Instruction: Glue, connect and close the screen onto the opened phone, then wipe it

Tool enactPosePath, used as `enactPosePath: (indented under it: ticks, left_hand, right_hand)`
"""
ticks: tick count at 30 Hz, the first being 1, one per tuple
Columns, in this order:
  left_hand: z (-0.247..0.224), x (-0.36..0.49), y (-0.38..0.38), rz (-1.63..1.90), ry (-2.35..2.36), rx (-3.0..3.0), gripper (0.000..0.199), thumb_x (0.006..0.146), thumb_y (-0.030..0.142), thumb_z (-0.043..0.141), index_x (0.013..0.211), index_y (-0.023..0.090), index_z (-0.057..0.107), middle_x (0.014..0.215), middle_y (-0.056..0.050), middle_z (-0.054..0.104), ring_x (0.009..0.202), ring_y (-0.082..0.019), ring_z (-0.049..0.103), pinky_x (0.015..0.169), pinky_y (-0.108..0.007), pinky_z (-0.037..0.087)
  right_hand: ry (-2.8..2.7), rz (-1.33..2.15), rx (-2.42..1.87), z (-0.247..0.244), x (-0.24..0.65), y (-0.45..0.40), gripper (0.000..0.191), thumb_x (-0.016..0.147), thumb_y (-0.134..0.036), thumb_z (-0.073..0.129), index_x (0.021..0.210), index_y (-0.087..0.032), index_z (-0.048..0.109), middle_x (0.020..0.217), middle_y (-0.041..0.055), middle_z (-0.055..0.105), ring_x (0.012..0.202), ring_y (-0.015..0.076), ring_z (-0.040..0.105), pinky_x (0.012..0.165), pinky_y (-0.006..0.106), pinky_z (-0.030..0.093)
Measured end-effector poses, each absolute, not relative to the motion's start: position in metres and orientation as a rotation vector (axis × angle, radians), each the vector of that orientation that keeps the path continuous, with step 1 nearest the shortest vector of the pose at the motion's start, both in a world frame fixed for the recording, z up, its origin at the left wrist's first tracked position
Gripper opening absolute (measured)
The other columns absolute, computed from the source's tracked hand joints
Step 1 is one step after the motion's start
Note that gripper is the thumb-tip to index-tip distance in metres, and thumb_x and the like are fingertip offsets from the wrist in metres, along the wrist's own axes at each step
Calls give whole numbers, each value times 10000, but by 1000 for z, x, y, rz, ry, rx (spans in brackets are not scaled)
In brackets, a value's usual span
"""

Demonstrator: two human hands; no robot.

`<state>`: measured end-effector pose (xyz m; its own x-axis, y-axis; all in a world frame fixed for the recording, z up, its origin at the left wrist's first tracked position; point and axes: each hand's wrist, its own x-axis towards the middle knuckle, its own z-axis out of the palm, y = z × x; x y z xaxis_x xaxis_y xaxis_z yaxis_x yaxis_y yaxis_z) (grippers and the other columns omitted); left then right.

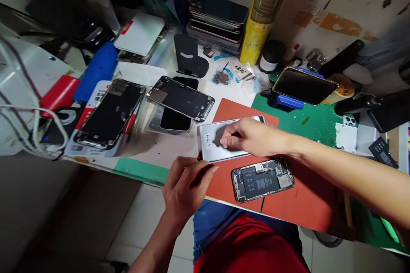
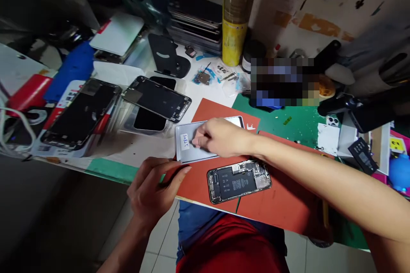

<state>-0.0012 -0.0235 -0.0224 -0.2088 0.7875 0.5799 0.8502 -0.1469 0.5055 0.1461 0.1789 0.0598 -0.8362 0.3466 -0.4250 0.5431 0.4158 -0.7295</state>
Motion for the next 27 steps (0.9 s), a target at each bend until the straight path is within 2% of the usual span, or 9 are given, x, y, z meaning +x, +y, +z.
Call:
enactPosePath:
  ticks: [4, 7, 11, 15, 18, 27]
  left_hand:
    - [-22, -2, -23, -1254, -2012, -1922, 237, 883, 126, 867, 1056, 203, 724, 945, -17, 671, 792, -143, 699, 724, -257, 572]
    - [-23, -3, -22, -1191, -1998, -1938, 243, 884, 151, 877, 1082, 205, 746, 940, -15, 664, 778, -142, 689, 706, -259, 564]
    - [-24, -3, -21, -1127, -1967, -1959, 210, 893, 184, 879, 1076, 201, 777, 950, -26, 665, 798, -152, 690, 738, -270, 566]
    - [-24, -2, -20, -1101, -1948, -1963, 178, 912, 190, 864, 1071, 200, 784, 950, -30, 669, 823, -159, 696, 781, -278, 572]
    - [-24, -1, -18, -1091, -1931, -1941, 160, 914, 181, 863, 1053, 193, 785, 946, -28, 669, 819, -153, 691, 781, -272, 566]
    - [-23, 0, -18, -1036, -1958, -1956, 140, 927, 175, 850, 1053, 189, 790, 964, -32, 663, 861, -158, 706, 780, -267, 562]
  right_hand:
    - [2540, -1370, 1040, 76, 187, 201, 201, 1026, -253, 616, 1021, -183, 804, 1001, 49, 832, 874, 168, 737, 800, 281, 512]
    - [2704, -1105, 1204, 77, 222, 215, 205, 1008, -268, 626, 973, -188, 812, 1001, 67, 830, 885, 209, 747, 802, 313, 506]
    - [2826, -771, 1255, 62, 256, 223, 251, 1016, -272, 591, 1000, -174, 822, 1009, 108, 808, 876, 237, 723, 799, 342, 496]
    - [2869, -693, 1233, 41, 266, 220, 318, 1042, -224, 506, 1035, -136, 812, 996, 138, 766, 900, 244, 690, 828, 352, 481]
    - [2898, -643, 1222, 29, 266, 216, 350, 1061, -224, 463, 1070, -126, 799, 994, 142, 721, 871, 231, 647, 793, 344, 457]
    - [2950, -692, 1194, 17, 256, 210, 304, 1029, -185, 508, 1079, -154, 806, 969, 120, 711, 835, 214, 632, 749, 324, 450]
